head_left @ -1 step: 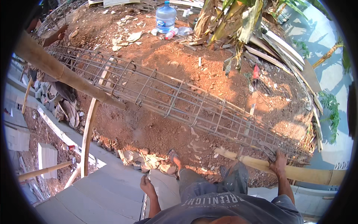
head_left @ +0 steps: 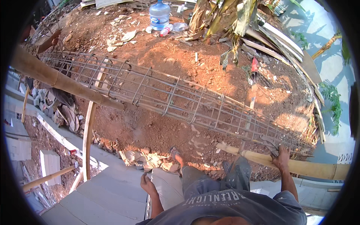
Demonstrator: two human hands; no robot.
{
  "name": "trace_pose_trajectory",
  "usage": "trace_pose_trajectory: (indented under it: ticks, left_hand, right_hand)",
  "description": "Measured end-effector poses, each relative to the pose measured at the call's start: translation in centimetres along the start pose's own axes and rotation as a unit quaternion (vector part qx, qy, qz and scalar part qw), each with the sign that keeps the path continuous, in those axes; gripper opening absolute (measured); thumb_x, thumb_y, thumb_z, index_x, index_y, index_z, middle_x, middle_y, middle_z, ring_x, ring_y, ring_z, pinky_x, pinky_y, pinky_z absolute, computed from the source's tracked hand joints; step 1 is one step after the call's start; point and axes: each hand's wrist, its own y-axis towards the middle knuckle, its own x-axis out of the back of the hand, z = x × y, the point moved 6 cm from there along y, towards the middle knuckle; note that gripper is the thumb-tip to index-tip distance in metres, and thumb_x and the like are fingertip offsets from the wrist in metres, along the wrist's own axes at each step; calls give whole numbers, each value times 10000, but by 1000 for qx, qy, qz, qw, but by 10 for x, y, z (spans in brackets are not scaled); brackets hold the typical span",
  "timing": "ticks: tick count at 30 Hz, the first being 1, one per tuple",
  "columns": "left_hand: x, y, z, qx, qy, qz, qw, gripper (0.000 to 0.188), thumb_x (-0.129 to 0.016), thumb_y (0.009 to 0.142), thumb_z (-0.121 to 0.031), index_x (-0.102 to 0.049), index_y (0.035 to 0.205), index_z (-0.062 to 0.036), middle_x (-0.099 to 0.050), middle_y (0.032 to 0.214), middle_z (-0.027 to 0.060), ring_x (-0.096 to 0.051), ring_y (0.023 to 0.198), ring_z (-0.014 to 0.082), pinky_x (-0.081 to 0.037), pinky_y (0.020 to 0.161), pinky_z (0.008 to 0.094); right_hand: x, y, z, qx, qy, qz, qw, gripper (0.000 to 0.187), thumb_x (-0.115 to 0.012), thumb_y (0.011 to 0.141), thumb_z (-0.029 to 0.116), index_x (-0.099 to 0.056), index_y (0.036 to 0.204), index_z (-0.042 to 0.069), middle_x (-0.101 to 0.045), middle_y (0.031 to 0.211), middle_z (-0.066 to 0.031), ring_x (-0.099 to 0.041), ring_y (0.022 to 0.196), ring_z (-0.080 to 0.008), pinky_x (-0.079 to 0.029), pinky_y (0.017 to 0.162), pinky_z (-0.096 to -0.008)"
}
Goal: The person assembles a rebar mesh by tying intersecting steel bars together with wire. They repeatedly wrap wire around bar intersections and twist it to secure the grid structure.
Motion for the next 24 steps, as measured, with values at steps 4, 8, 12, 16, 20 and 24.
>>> trace_pose_trajectory:
  ticks: [4, 8, 12, 16, 20, 24]
  left_hand:
    - [-11, 23, -13, 20, 11, 18, 1000, 260, -470, 926, -64, -614, 1088, 80, -516, 758, 26, -413, 634, 97, -355, 561, 269]
    - [10, 6, 16, -34, 68, 22, 997, 287, -442, 959, -94, -575, 1135, 89, -456, 675, 2, -388, 568, 69, -337, 502, 245]
    - [43, -31, 46, 82, 29, -28, 996, 310, -422, 978, -111, -530, 1205, 73, -481, 641, 49, -437, 450, 107, -397, 402, 268]
    - [64, -75, 79, 184, 5, -128, 974, 265, -421, 981, -88, -555, 1169, 44, -530, 662, 71, -516, 487, 138, -434, 431, 271]
    - [51, -75, 73, 107, 49, -22, 993, 232, -440, 967, -90, -591, 1077, 47, -556, 681, 89, -532, 509, 146, -448, 456, 279]
    - [60, -77, 78, 139, -44, -85, 986, 203, -449, 957, -92, -592, 996, 47, -553, 677, 77, -535, 537, 135, -458, 502, 261]
  right_hand:
    - [-14, -3, -13, -44, -7, 37, 998, 486, -778, 723, 305, -563, 1072, 43, -587, 1041, -146, -520, 1090, -337, -343, 1000, -518]
    - [-20, -18, -16, 32, -20, -53, 998, 458, -772, 713, 255, -548, 1051, 42, -575, 993, -139, -528, 1009, -346, -385, 920, -504]
    - [-18, -18, -10, 78, 45, -28, 996, 418, -764, 708, 213, -528, 1008, 42, -563, 927, -148, -540, 921, -371, -429, 802, -471]
    - [-19, -7, -7, 82, 55, -6, 995, 404, -770, 708, 221, -518, 968, 43, -554, 874, -154, -548, 865, -383, -441, 741, -463]
    - [-40, -9, -23, 17, 69, 31, 997, 409, -773, 725, 256, -516, 958, 40, -566, 861, -170, -565, 843, -388, -447, 724, -477]
    - [-40, -5, -24, -16, 49, 51, 997, 416, -762, 742, 308, -522, 944, 36, -589, 877, -197, -584, 848, -422, -477, 725, -481]
